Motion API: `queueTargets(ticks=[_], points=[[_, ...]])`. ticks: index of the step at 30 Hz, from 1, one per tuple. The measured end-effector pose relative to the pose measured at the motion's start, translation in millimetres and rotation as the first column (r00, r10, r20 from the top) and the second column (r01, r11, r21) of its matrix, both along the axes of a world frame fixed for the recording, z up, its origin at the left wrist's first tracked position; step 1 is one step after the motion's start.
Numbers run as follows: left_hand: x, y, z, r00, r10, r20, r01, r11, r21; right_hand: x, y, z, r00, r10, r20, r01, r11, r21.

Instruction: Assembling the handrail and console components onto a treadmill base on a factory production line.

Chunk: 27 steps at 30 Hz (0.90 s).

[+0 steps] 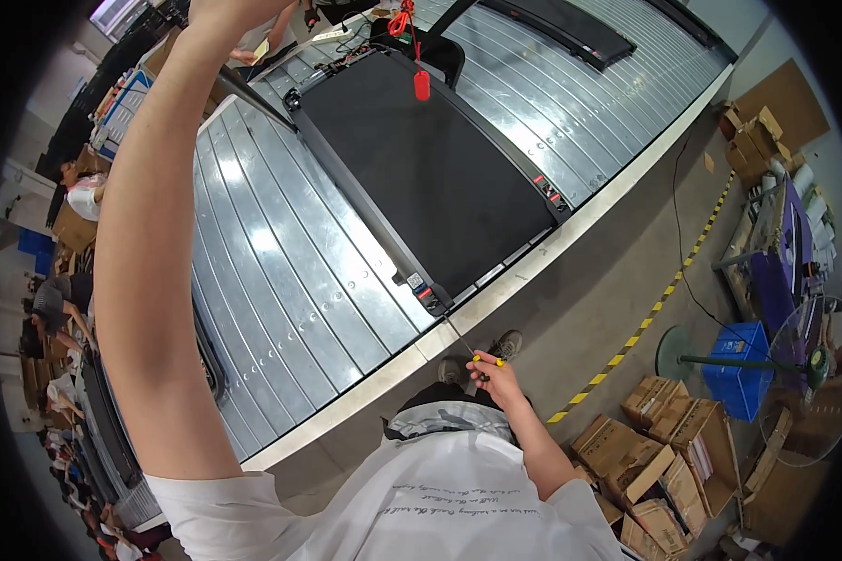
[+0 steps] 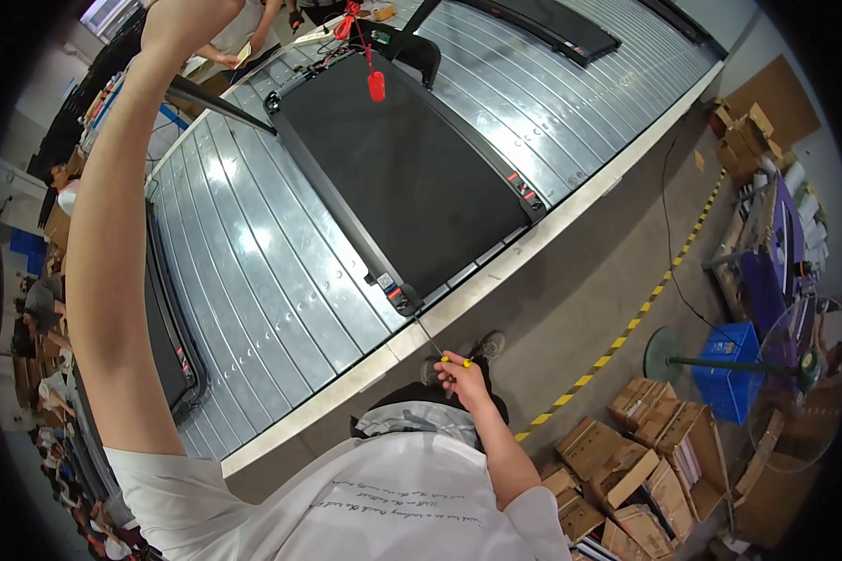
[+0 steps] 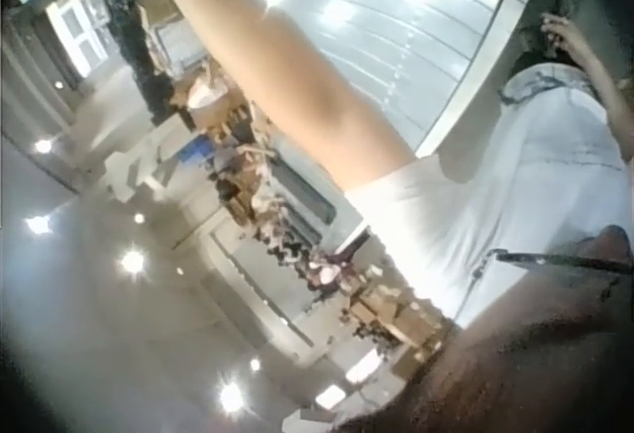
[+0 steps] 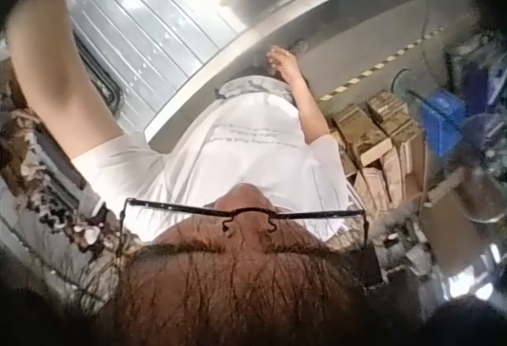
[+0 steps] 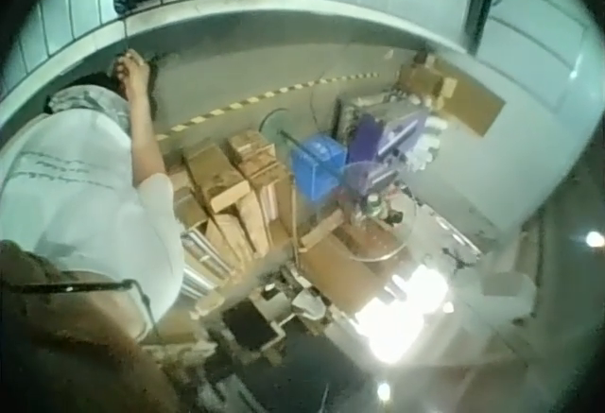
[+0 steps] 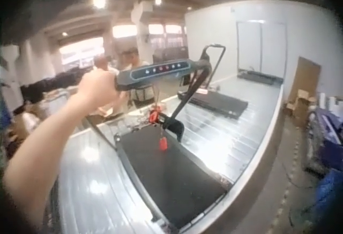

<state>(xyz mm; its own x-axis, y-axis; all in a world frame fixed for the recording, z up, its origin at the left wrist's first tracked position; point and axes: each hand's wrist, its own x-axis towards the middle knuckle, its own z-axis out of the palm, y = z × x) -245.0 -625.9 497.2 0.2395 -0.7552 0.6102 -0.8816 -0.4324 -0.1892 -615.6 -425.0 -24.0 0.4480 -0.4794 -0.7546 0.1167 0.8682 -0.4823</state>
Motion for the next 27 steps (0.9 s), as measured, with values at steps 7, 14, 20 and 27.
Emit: queueTargets(ticks=[7,14,20,27], points=[[29.6,3.0,6.8,0.992,-0.029,0.121,0.029,1.000,0.005,-13.7,0.5,-40.1,0.902,-0.158,0.401,0.007,0.935,0.354],[23.2,11.0,13.2,0.987,-0.025,0.161,0.034,0.998,-0.057,-7.0,15.2,-49.5,0.975,0.222,0.023,-0.210,0.946,-0.247],[33.6,13.0,24.2,0.998,0.039,0.042,-0.038,0.999,-0.010,-6.3,26.5,-38.2,0.817,0.193,-0.543,-0.575,0.204,-0.792],[26.9,12.1,18.5,0.996,0.054,0.065,-0.056,0.998,0.029,-41.8,-7.6,-30.5,0.813,0.267,0.518,-0.315,0.949,0.006]])
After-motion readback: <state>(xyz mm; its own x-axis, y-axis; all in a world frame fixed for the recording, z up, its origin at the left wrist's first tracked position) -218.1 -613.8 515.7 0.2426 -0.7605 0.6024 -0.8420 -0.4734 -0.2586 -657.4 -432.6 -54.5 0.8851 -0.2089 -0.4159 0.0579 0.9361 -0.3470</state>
